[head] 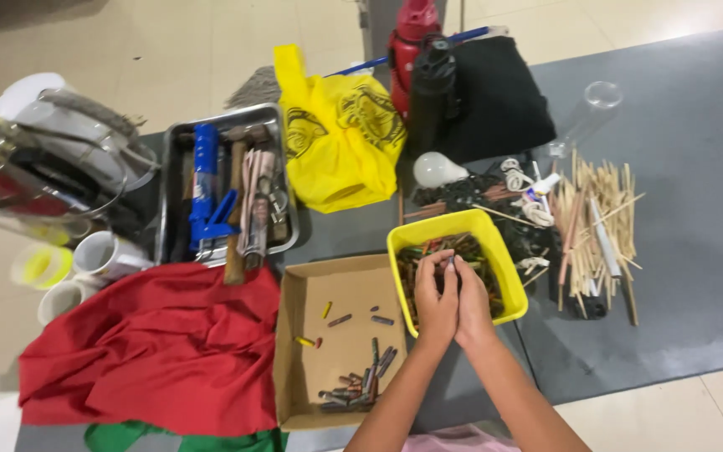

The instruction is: The person sorts various small items from a cardboard box into a yellow plastic container. They handle items such as colored sticks, white cords, and a clear plastic cup, placing them into the container or on the table. The person also briefly picks up a clear plastic cup from the floor and places it on the table.

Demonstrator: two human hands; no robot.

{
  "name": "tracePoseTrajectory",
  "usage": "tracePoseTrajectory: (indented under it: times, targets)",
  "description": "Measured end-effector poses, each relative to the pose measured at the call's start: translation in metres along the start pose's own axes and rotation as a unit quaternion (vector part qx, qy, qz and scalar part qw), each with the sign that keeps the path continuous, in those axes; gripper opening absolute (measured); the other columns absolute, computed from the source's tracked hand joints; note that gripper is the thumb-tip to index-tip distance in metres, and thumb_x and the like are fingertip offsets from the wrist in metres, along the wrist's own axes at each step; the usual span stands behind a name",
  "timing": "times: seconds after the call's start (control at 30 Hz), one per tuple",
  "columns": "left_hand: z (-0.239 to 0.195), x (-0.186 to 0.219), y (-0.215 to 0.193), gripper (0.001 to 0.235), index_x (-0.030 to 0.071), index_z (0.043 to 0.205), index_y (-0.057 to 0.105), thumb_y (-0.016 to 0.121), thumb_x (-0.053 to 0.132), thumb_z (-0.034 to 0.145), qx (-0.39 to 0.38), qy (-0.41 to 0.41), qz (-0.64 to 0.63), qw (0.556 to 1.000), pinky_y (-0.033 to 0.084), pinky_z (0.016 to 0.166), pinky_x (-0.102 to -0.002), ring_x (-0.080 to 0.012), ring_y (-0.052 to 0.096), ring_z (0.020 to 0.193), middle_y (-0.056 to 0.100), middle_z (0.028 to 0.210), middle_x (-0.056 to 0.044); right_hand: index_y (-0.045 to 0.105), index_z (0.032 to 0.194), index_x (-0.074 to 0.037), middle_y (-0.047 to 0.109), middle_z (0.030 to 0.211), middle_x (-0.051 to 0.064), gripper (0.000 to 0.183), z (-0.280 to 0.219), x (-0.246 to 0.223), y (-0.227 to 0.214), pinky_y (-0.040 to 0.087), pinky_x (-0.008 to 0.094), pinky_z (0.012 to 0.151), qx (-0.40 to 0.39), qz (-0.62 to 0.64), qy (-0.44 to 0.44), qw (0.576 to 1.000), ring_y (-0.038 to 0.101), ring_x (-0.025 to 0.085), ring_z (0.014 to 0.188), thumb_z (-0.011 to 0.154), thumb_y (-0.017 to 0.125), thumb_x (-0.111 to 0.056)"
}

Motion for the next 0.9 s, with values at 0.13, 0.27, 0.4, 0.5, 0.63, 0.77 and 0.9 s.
tracePoseTrajectory:
  times: [0.13,0.27,0.4,0.5,0.63,0.77,0.9]
  targets:
    - [-0.001,-0.019,0.035,0.019,0.002,0.118,0.063,0.056,0.007,0.101,-0.033,0.009,-0.022,0.999,0.048,0.099,-0.036,-0.0272,0.062,0.111,0.064,0.116,-0.013,0.066,0.102,-0.009,0.065,0.098,0.004,0.028,0.014,-0.017,-0.026,0.053,0.032,0.079,0.023,0.0,-0.009,1.0,0.063,0.015,0.089,0.104,0.05,-0.032]
    - [-0.001,-0.046,0.055,0.018,0.001,0.114,0.064,0.056,0.009,0.101,-0.011,-0.049,-0.008,0.999,0.047,0.101,-0.038,-0.0273,0.063,0.112,0.065,0.115,-0.014,0.065,0.107,-0.008,0.064,0.105,0.006,0.021,0.038,-0.026,-0.055,0.051,0.033,0.086,0.018,-0.03,-0.057,0.998,0.061,0.016,0.096,0.103,0.053,-0.025]
    - [0.006,-0.074,0.054,0.035,0.001,0.128,0.065,0.046,0.011,0.101,-0.007,-0.1,-0.098,0.99,0.042,0.112,-0.035,-0.024,0.06,0.127,0.067,0.132,-0.013,0.071,0.111,-0.002,0.07,0.113,0.009,0.034,0.035,-0.05,-0.05,0.046,0.032,0.1,-0.02,-0.141,-0.124,0.982,0.064,0.017,0.108,0.107,0.045,-0.024]
    - [0.013,-0.091,0.045,0.041,-0.001,0.139,0.061,0.045,0.013,0.104,-0.019,-0.134,-0.145,0.98,0.038,0.116,-0.034,-0.0234,0.056,0.136,0.063,0.143,-0.014,0.075,0.115,0.001,0.073,0.122,0.011,0.047,0.024,-0.069,-0.032,0.042,0.032,0.108,-0.04,-0.252,-0.16,0.954,0.064,0.019,0.118,0.109,0.037,-0.028]
    - [0.014,-0.09,0.025,0.041,-0.004,0.141,0.059,0.046,0.014,0.106,-0.008,-0.12,-0.149,0.982,0.033,0.12,-0.034,-0.0216,0.049,0.144,0.059,0.149,-0.014,0.072,0.119,0.002,0.071,0.13,0.011,0.045,0.014,-0.065,-0.017,0.038,0.033,0.113,-0.067,-0.276,-0.202,0.937,0.061,0.021,0.127,0.11,0.038,-0.026]
    - [0.008,-0.063,-0.005,0.043,-0.002,0.143,0.056,0.047,0.019,0.107,0.008,-0.128,-0.194,0.973,0.039,0.117,-0.035,-0.0227,0.055,0.137,0.06,0.145,-0.014,0.069,0.123,0.004,0.069,0.131,0.012,0.04,-0.006,-0.054,0.016,0.04,0.033,0.112,-0.12,-0.293,-0.236,0.919,0.06,0.02,0.128,0.109,0.043,-0.022]
    - [0.0,-0.043,-0.047,0.04,-0.003,0.142,0.057,0.046,0.015,0.108,0.046,-0.074,-0.147,0.985,0.039,0.117,-0.034,-0.022,0.054,0.137,0.06,0.146,-0.014,0.068,0.125,0.003,0.072,0.124,0.011,0.032,-0.024,-0.022,0.05,0.047,0.03,0.105,-0.183,-0.279,-0.206,0.92,0.065,0.017,0.119,0.106,0.049,-0.016]
Point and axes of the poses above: each hand's wrist, its own z-axis towards the middle knuckle, its own y-axis out of the palm, x = y × z, the point moved 4 cm from there along z, towards the middle knuckle
